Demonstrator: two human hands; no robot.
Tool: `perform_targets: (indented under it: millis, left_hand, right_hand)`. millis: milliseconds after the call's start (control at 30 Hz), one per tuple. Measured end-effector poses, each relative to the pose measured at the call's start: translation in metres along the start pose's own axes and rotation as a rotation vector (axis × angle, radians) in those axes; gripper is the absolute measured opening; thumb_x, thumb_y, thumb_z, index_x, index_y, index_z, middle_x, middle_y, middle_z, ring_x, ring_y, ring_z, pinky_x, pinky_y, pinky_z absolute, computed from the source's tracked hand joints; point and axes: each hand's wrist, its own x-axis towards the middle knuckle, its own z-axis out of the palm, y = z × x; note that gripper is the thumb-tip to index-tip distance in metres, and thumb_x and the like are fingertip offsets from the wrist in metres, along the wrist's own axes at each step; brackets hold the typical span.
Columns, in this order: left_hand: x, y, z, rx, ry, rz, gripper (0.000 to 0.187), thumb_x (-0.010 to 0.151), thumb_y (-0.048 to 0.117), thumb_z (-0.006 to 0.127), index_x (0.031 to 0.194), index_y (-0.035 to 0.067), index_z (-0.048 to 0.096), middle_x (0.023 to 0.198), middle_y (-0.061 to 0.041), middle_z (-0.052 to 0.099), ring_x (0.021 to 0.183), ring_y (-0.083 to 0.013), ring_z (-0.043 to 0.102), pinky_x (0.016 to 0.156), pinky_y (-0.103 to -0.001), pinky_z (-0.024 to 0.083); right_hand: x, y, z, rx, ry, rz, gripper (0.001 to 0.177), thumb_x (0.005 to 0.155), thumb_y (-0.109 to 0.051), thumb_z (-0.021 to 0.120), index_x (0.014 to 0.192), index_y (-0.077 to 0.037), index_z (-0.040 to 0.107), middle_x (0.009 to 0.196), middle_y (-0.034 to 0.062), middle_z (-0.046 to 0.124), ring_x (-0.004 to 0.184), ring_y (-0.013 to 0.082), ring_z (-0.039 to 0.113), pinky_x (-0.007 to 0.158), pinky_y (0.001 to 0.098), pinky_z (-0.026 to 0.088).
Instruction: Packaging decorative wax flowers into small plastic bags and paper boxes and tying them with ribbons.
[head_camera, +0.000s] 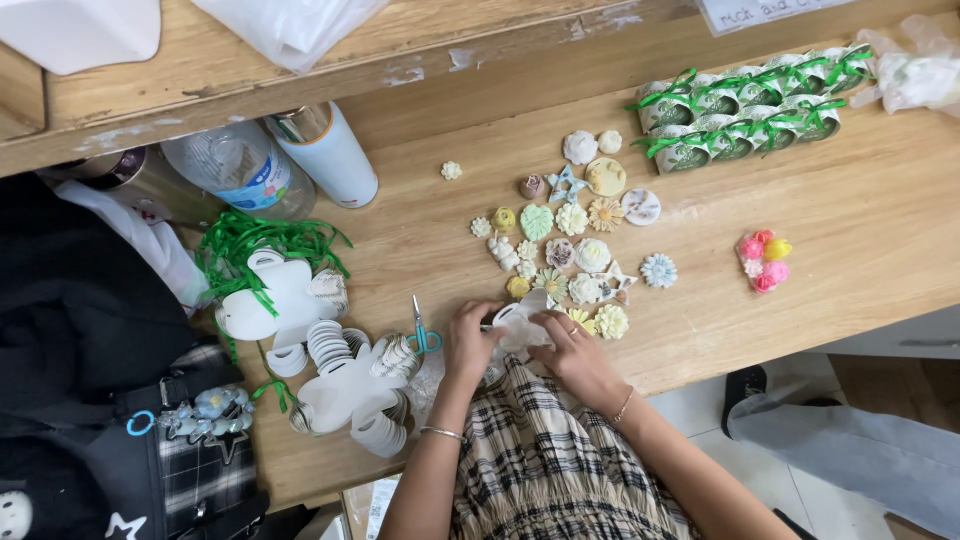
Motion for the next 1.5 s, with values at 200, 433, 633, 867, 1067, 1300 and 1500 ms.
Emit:
perform_targets:
  millis: [200, 433, 633, 867, 1067, 1300, 1500]
  left_hand:
    - [-0.006, -0.012, 0.013, 0.061, 0.061, 0.116, 0.041, 0.066, -0.012, 0.072, 0.102, 0.008, 0.076, 0.106, -0.009, 0.072, 0.103, -0.0327, 0.069, 0.090, -0.041, 0.054]
    - [0.000, -0.009, 0.002, 0.054, 0.016, 0.028, 0.042, 0.067, -0.011, 0.071, 0.104, 0.008, 0.077, 0.108, -0.010, 0.071, 0.105, -0.0318, 0.068, 0.090, -0.040, 0.053]
    - [-0.010, -0.024, -0.041, -0.081, 0.022, -0.066, 0.056, 0.080, 0.010, 0.085, 0.130, 0.004, 0.061, 0.123, -0.017, 0.065, 0.113, -0.0333, 0.065, 0.096, -0.041, 0.051]
    - [-0.031, 0.004, -0.079, 0.060, 0.319, 0.026, 0.074, 0.068, 0.008, 0.085, 0.134, 0.002, 0.052, 0.117, -0.025, 0.063, 0.110, -0.0466, 0.060, 0.093, -0.050, 0.048]
    - [-0.018, -0.002, -0.069, 0.090, 0.244, -0.104, 0.055, 0.083, 0.004, 0.074, 0.135, 0.008, 0.057, 0.115, -0.023, 0.066, 0.106, -0.0433, 0.065, 0.089, -0.050, 0.052]
    - [-0.006, 0.014, -0.057, 0.063, 0.238, -0.014, 0.038, 0.087, 0.008, 0.073, 0.125, 0.006, 0.064, 0.113, -0.022, 0.063, 0.100, -0.0418, 0.066, 0.083, -0.048, 0.054]
    - [-0.004, 0.012, -0.057, 0.068, 0.206, 0.036, 0.034, 0.088, 0.011, 0.075, 0.121, 0.005, 0.067, 0.112, -0.018, 0.062, 0.102, -0.0392, 0.065, 0.084, -0.046, 0.054]
  right_hand:
    - [0.030, -0.008, -0.012, -0.029, 0.055, -0.084, 0.018, 0.071, -0.012, 0.071, 0.087, -0.009, 0.078, 0.141, 0.0184, 0.059, 0.133, 0.0361, 0.052, 0.102, 0.0477, 0.043]
    - [0.029, 0.034, 0.046, 0.156, 0.050, -0.042, 0.033, 0.067, 0.004, 0.068, 0.096, -0.007, 0.077, 0.110, 0.0068, 0.075, 0.107, 0.0246, 0.070, 0.094, 0.0359, 0.058]
    - [0.069, 0.016, 0.026, 0.480, 0.135, 0.114, 0.018, 0.076, 0.009, 0.070, 0.087, -0.005, 0.072, 0.090, 0.0082, 0.076, 0.079, 0.0239, 0.075, 0.071, 0.0340, 0.060]
    - [0.118, 0.015, 0.041, 0.552, 0.106, 0.150, 0.018, 0.077, 0.008, 0.073, 0.088, -0.005, 0.065, 0.079, 0.0093, 0.072, 0.071, 0.0234, 0.073, 0.064, 0.0336, 0.057]
    - [0.130, 0.018, 0.050, 0.517, 0.077, 0.079, 0.020, 0.077, 0.012, 0.066, 0.090, -0.004, 0.064, 0.079, 0.0114, 0.071, 0.070, 0.0239, 0.072, 0.064, 0.0334, 0.056]
    - [0.130, 0.023, 0.058, 0.570, 0.104, 0.142, 0.020, 0.074, 0.012, 0.065, 0.088, -0.003, 0.064, 0.077, 0.0111, 0.071, 0.070, 0.0218, 0.073, 0.064, 0.0320, 0.058]
    - [0.132, 0.023, 0.054, 0.653, 0.078, 0.201, 0.034, 0.074, 0.012, 0.070, 0.103, -0.004, 0.066, 0.081, 0.0092, 0.076, 0.075, 0.0196, 0.077, 0.067, 0.0303, 0.060]
